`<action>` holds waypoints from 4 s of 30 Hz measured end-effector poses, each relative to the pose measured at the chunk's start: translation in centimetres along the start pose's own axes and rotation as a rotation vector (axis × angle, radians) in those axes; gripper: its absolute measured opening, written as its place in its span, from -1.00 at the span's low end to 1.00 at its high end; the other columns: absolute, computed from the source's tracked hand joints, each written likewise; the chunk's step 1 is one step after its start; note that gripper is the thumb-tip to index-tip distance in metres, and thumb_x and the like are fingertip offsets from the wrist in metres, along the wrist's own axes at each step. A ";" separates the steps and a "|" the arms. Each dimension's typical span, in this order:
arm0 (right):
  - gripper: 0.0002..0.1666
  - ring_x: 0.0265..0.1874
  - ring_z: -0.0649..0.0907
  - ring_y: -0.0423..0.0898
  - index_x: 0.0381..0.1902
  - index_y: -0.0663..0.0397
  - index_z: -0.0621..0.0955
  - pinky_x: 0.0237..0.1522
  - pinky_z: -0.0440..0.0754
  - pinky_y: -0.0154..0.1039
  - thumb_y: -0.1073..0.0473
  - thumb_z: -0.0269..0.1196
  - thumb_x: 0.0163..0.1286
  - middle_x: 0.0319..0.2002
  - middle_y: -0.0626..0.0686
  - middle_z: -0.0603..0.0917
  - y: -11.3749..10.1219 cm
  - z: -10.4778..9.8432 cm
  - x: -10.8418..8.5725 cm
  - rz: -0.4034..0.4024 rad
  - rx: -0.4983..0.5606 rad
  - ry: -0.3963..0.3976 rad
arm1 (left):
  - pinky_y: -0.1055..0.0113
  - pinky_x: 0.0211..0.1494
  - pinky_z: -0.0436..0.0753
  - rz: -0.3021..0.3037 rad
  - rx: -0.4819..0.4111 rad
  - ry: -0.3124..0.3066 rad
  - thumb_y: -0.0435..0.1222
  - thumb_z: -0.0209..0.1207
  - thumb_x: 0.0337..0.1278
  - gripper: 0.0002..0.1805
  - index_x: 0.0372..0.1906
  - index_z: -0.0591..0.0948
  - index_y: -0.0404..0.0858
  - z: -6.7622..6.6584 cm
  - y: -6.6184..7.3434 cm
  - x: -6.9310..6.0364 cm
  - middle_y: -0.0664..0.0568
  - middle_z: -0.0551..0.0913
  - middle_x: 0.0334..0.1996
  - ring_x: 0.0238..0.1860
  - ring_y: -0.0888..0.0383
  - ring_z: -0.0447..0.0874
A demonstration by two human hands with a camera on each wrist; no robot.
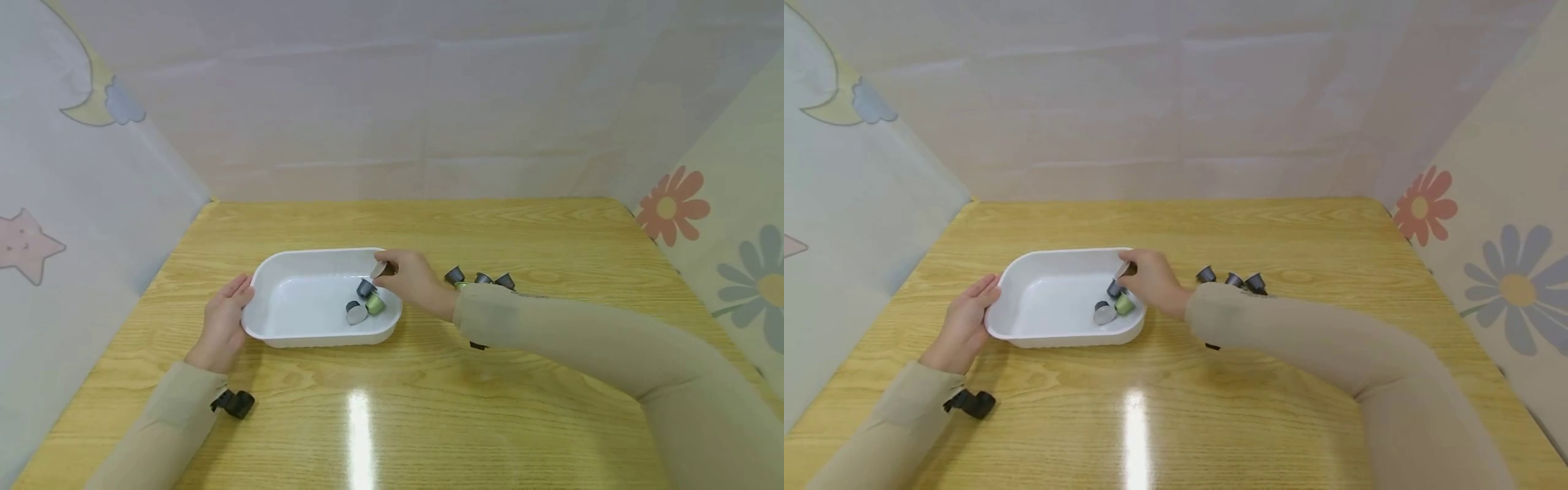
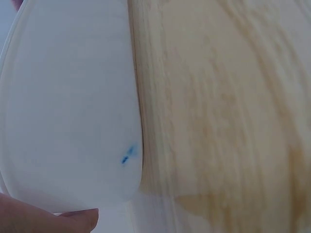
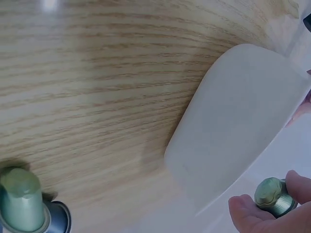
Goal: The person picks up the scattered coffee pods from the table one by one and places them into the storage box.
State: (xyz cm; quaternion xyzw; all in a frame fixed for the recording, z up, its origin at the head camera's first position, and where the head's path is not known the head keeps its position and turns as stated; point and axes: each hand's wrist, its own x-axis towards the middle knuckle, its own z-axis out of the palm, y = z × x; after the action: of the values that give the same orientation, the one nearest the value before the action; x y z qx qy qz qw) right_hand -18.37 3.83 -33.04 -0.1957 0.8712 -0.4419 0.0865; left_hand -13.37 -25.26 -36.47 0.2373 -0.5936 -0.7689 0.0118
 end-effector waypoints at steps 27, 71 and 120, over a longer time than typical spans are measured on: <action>-0.46 -0.11 0.57 -0.05 0.17 0.41 0.54 -0.01 0.58 -0.36 0.42 0.36 0.22 0.09 0.25 0.62 -2.0 3.2 1.5 -0.062 0.067 -0.079 | 0.45 0.43 0.19 -0.016 -0.016 0.029 -0.38 -0.23 0.53 -0.40 0.55 -0.07 -0.24 0.0 0.0 0.1 -0.02 -0.01 0.53 0.48 0.19 0.01; -0.46 0.20 0.54 0.05 0.25 0.35 0.48 0.22 0.51 -0.23 0.32 0.29 0.33 0.26 0.18 0.51 -2.4 4.2 1.4 -0.080 0.067 -0.144 | 0.44 0.43 0.17 -0.013 -0.020 0.000 -0.37 -0.24 0.54 -0.39 0.55 -0.11 -0.23 0.0 0.0 -0.1 -0.01 -0.04 0.53 0.49 0.19 -0.02; -0.43 0.27 0.41 0.27 0.30 0.41 0.41 0.27 0.42 0.12 0.31 0.24 0.39 0.27 0.33 0.45 6.4 -7.0 -4.0 0.028 -0.082 0.021 | 0.46 0.44 0.15 -0.025 -0.080 0.001 -0.39 -0.26 0.53 -0.38 0.55 -0.13 -0.23 -0.5 0.5 -0.2 0.00 -0.07 0.54 0.49 0.21 -0.05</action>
State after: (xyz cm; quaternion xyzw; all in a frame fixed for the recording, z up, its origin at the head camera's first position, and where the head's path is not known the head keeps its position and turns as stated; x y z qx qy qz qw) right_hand -18.64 14.05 -34.15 -0.1821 0.8921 -0.4065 0.0754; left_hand -13.12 -25.83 -36.08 0.2445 -0.5593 -0.7920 0.0119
